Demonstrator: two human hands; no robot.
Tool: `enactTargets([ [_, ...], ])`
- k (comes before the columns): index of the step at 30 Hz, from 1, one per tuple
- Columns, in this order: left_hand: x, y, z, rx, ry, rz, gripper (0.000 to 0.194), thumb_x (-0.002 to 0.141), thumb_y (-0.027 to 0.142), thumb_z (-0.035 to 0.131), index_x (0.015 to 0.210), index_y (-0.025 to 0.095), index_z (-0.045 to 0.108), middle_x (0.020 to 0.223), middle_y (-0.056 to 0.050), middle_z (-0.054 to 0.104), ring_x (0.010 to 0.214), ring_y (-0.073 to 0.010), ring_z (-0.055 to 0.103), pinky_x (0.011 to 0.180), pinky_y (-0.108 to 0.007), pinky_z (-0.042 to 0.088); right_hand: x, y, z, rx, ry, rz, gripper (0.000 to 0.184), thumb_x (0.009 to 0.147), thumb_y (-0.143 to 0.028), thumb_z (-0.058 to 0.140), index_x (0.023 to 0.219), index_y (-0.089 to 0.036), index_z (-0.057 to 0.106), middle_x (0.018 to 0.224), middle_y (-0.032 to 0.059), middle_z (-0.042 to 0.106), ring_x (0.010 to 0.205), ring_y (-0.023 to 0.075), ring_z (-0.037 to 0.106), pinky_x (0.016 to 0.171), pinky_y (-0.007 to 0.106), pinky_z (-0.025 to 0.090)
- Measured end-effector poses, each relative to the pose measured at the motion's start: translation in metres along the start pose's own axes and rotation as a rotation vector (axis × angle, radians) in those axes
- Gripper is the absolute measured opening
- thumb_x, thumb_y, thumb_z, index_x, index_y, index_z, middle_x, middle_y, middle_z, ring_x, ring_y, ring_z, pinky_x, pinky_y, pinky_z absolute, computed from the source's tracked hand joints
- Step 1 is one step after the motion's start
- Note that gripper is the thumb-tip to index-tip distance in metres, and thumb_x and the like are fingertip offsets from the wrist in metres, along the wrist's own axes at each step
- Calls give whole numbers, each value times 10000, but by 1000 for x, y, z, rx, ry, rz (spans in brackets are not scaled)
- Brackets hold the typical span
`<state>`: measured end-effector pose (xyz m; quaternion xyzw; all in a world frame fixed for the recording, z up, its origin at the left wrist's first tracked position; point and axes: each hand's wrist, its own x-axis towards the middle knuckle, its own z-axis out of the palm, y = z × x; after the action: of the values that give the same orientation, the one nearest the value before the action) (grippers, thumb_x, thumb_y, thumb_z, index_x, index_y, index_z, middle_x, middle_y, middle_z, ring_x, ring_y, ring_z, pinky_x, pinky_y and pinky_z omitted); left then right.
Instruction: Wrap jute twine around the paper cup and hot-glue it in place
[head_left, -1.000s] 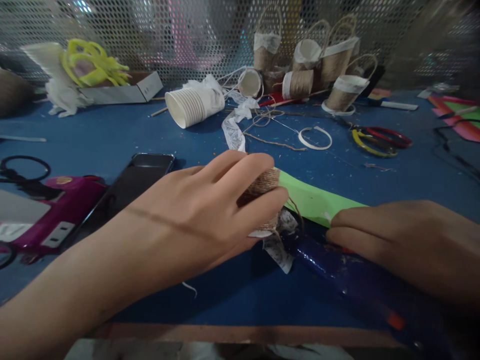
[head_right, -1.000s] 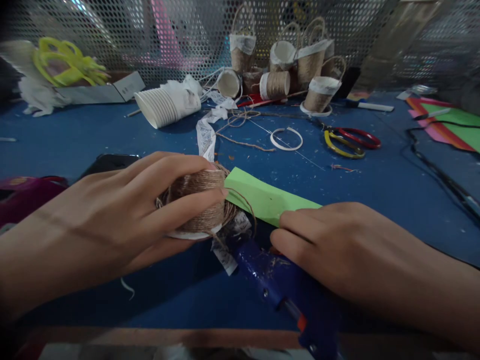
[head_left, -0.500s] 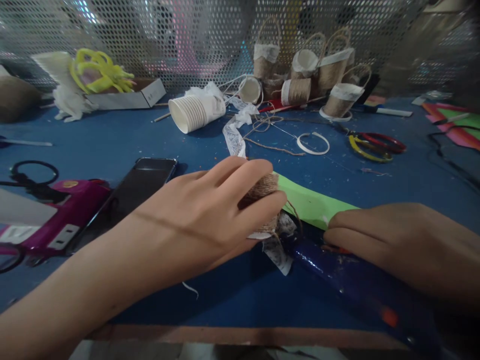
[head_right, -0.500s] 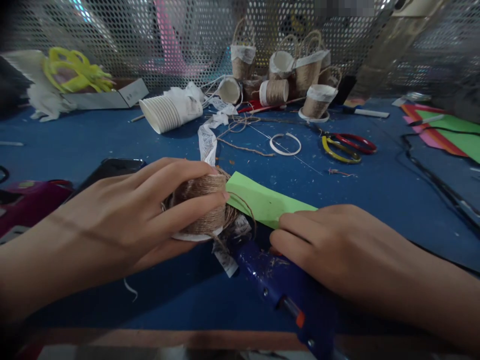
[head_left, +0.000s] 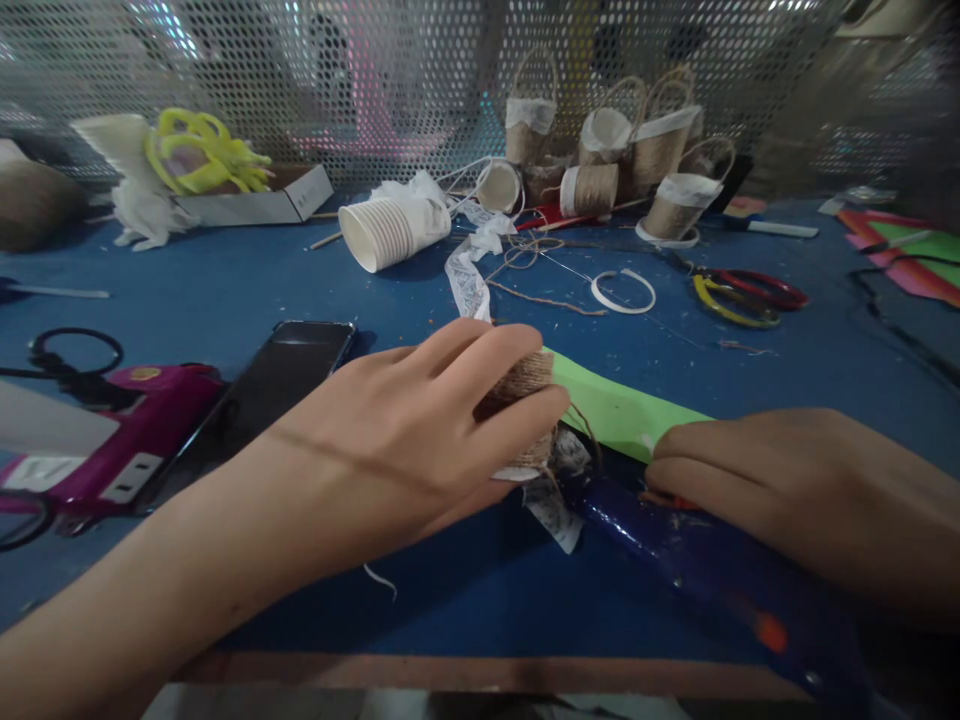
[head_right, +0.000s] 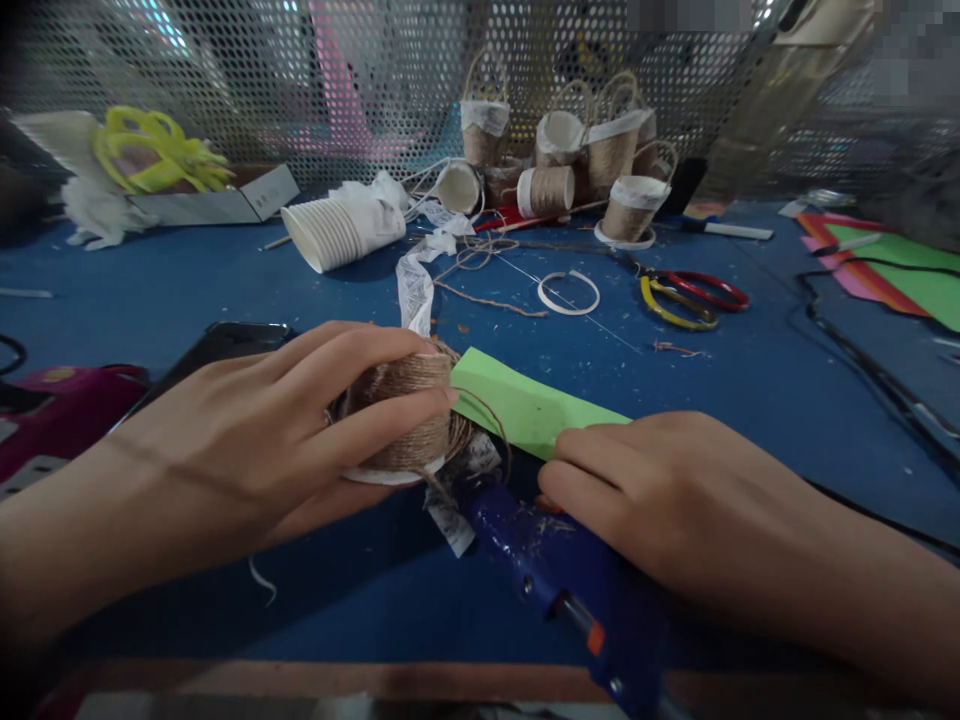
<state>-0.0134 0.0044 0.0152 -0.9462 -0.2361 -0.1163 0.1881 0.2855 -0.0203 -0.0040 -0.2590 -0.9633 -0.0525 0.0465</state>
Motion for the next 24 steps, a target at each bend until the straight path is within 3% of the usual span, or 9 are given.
enactTargets([
  [24,2,-1,-1,-13,0,13,332,927,162,480,1245,182,572,1284,-156,613,1139,-336,649,604,-371,608,1,0,-2,-1,14,-5,374,1014,-102,321,809,-253,595,681,-17,631,492,182,608,449,293,429],
])
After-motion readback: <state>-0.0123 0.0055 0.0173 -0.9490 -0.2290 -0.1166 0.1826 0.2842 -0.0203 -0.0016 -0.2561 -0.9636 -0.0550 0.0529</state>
